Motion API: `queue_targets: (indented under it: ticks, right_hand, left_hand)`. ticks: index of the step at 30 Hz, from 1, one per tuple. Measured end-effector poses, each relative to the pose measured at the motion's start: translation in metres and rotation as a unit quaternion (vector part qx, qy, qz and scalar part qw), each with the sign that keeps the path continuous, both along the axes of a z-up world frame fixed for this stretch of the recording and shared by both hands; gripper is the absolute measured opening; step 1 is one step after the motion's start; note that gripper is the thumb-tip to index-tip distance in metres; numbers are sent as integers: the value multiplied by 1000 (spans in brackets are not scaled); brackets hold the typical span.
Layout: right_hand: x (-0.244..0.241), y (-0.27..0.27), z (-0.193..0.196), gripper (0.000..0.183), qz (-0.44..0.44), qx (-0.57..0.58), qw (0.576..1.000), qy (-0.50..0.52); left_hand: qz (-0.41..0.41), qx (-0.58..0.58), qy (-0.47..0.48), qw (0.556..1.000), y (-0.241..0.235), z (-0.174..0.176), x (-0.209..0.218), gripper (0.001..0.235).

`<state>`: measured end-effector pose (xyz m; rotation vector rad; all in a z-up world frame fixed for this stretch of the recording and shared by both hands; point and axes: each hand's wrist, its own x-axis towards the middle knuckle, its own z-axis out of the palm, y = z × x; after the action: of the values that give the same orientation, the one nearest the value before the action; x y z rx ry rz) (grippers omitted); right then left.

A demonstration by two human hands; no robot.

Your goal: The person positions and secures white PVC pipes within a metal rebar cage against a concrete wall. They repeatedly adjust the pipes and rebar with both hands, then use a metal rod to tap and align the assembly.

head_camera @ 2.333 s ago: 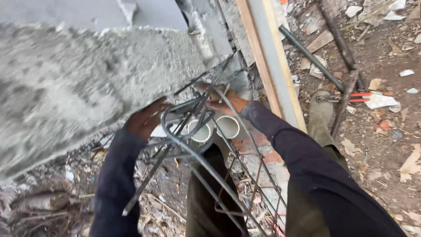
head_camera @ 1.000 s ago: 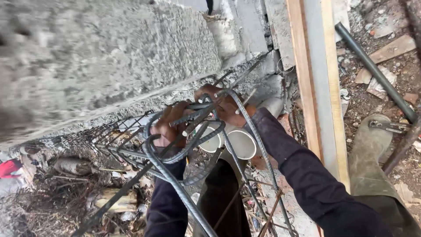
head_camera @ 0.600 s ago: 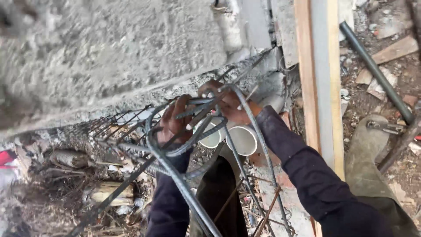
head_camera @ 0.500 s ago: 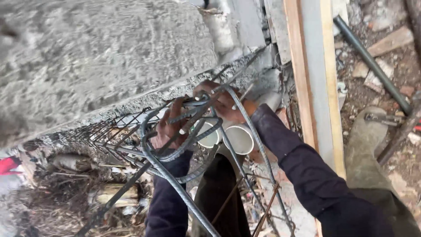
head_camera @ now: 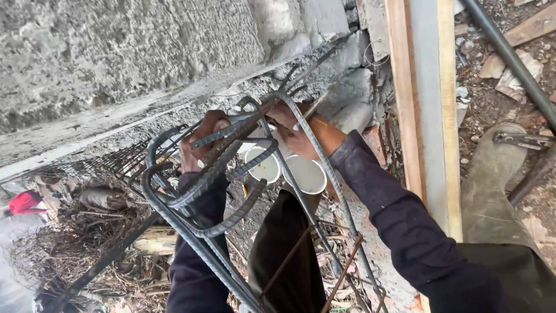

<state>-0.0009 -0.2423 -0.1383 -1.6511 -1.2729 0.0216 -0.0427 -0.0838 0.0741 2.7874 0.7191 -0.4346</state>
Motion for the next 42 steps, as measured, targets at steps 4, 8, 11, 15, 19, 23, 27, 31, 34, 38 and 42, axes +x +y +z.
queue_targets:
  ticks: [4,8,11,15,19,23,27,31,34,38,42]
  right_hand:
    - [5,14,-16,53,41,-138,976,-166]
    - [-10,20,-28,35,41,-179,974,-135]
    - [11,17,-30,37,86,-243,943,210]
    - [22,20,17,51,63,-15,943,326]
    - [18,-26,33,60,91,-63,847,519]
    - [-1,-88,68,41,-90,-61,900,422]
    - [-13,-116,143,45,-191,13,818,542]
    - [-9,-106,166,47,-247,-24,856,454]
    - [-9,-102,158,49,-268,-16,855,443]
    - [-15,-103,157,49,-272,17,846,459]
    - [-12,-108,147,46,-260,13,868,423]
  left_hand:
    - [-99,42,-4,994,7,4,2,22]
    - [-59,22,-79,995,8,-1,-10,22]
    - [-42,-67,-89,993,23,-14,-11,31]
    - [-28,-28,-110,993,14,-11,-11,31]
    - [-201,67,-150,966,-8,18,0,26]
    - [-130,108,-154,973,-7,13,2,23]
    - [-91,46,-76,992,10,5,0,18]
    - [-151,37,-100,983,8,12,1,19]
    - [-152,-16,-20,988,17,12,10,17]
    - [-150,65,-10,987,13,6,4,20]
    - [-115,67,32,991,23,-11,-1,36]
